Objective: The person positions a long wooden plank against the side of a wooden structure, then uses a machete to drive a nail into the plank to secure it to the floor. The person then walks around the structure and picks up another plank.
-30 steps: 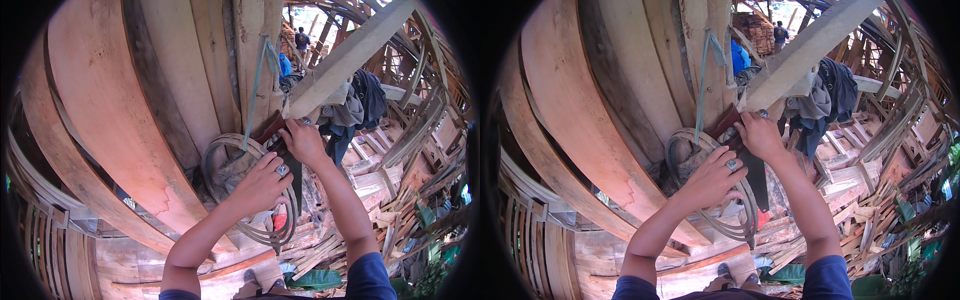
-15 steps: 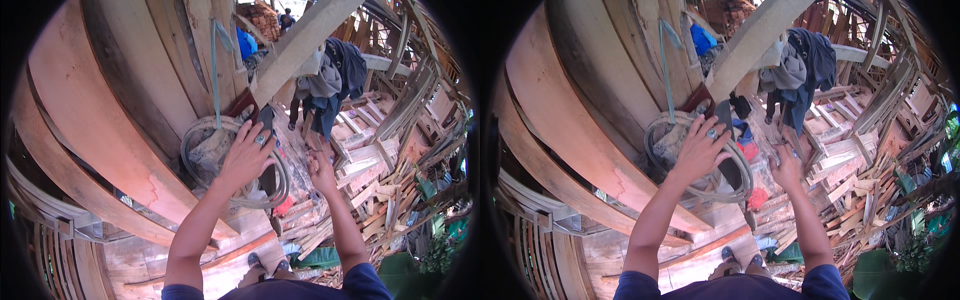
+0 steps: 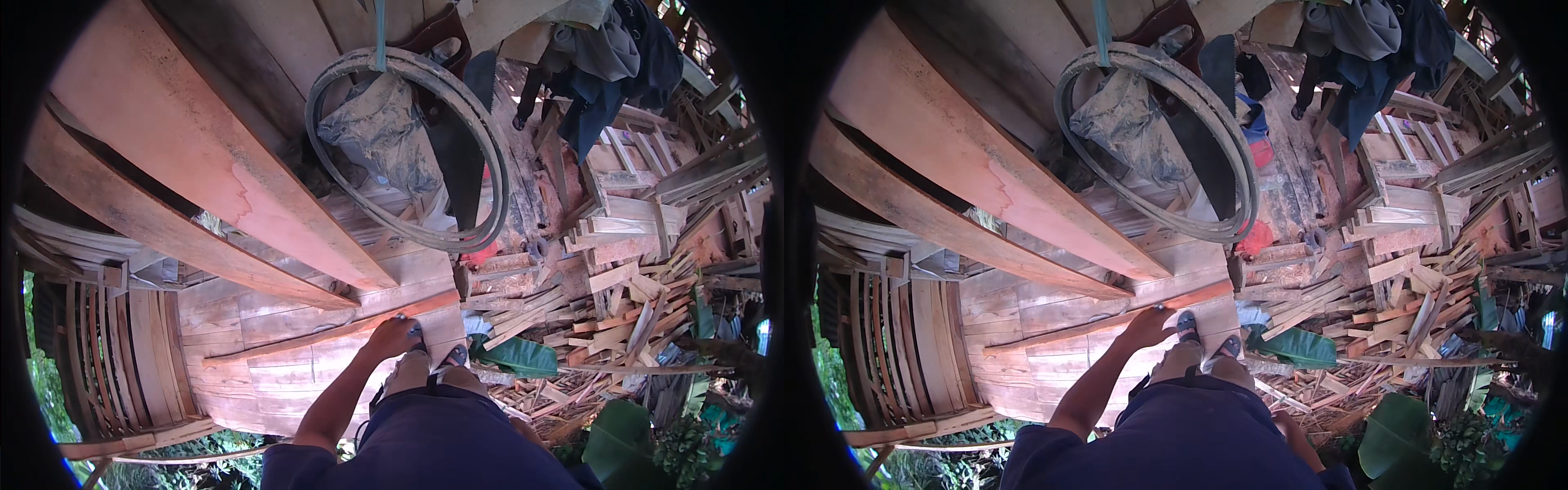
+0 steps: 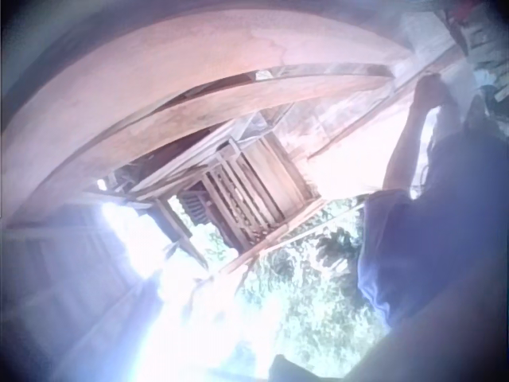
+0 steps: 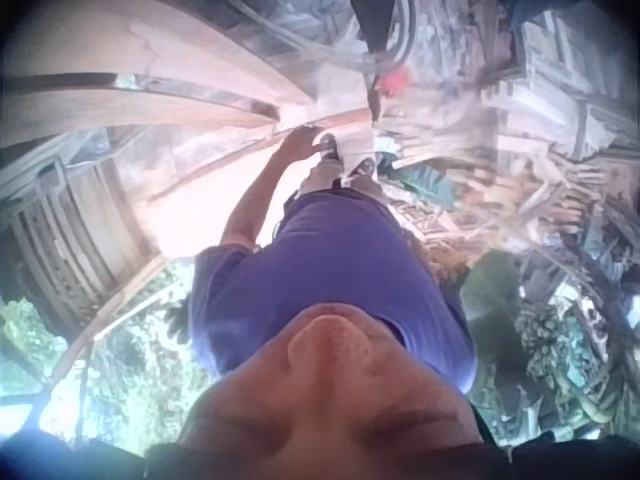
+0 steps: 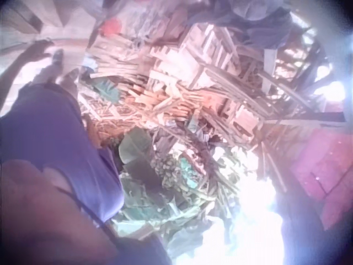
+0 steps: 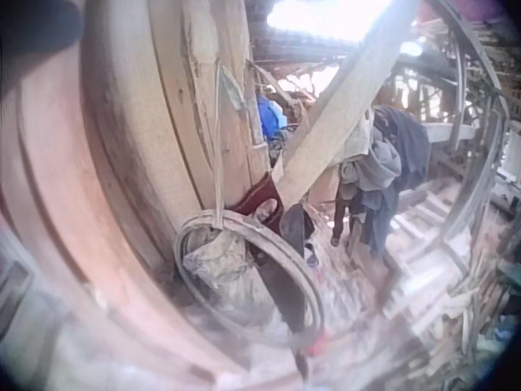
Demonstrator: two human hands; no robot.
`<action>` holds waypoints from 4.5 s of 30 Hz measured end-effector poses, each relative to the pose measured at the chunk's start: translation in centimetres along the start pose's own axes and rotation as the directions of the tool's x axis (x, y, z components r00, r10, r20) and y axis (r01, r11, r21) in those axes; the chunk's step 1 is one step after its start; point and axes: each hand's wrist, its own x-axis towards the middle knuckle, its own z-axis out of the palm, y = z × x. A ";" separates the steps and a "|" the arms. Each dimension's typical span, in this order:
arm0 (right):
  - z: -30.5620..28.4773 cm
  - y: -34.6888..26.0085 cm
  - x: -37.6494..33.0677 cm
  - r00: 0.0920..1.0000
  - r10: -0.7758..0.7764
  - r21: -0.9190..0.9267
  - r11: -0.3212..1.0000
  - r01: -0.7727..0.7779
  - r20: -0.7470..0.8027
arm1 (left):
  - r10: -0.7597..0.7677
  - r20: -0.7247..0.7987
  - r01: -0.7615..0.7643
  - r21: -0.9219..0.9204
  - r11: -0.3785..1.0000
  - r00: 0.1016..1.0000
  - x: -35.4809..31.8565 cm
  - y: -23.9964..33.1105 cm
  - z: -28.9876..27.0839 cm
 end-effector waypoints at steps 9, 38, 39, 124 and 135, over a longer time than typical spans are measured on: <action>-14.7 -11.3 4.1 0.921 0.037 -0.148 0.984 -0.101 -0.387 | -0.745 0.552 0.925 -0.174 0.337 0.375 -26.1 -17.4 26.8; -7.0 -8.9 4.2 0.879 0.457 0.781 0.594 -0.191 -0.133 | -0.671 0.203 0.688 -0.386 0.615 0.713 -15.6 -6.2 9.2; -7.2 -9.2 5.1 0.901 0.403 0.765 0.627 -0.145 -0.159 | -0.660 0.170 0.664 -0.401 0.631 0.731 -15.5 -5.4 9.0; 0.3 -39.3 22.3 0.985 -0.162 0.088 0.984 0.156 0.066 | -0.856 0.108 0.667 -0.679 0.308 0.506 -34.2 -14.3 21.7; -4.5 -31.5 20.6 0.606 -0.465 -0.717 -0.093 0.691 0.645 | -0.850 -0.204 0.542 -0.692 0.476 0.485 -30.4 -17.9 23.5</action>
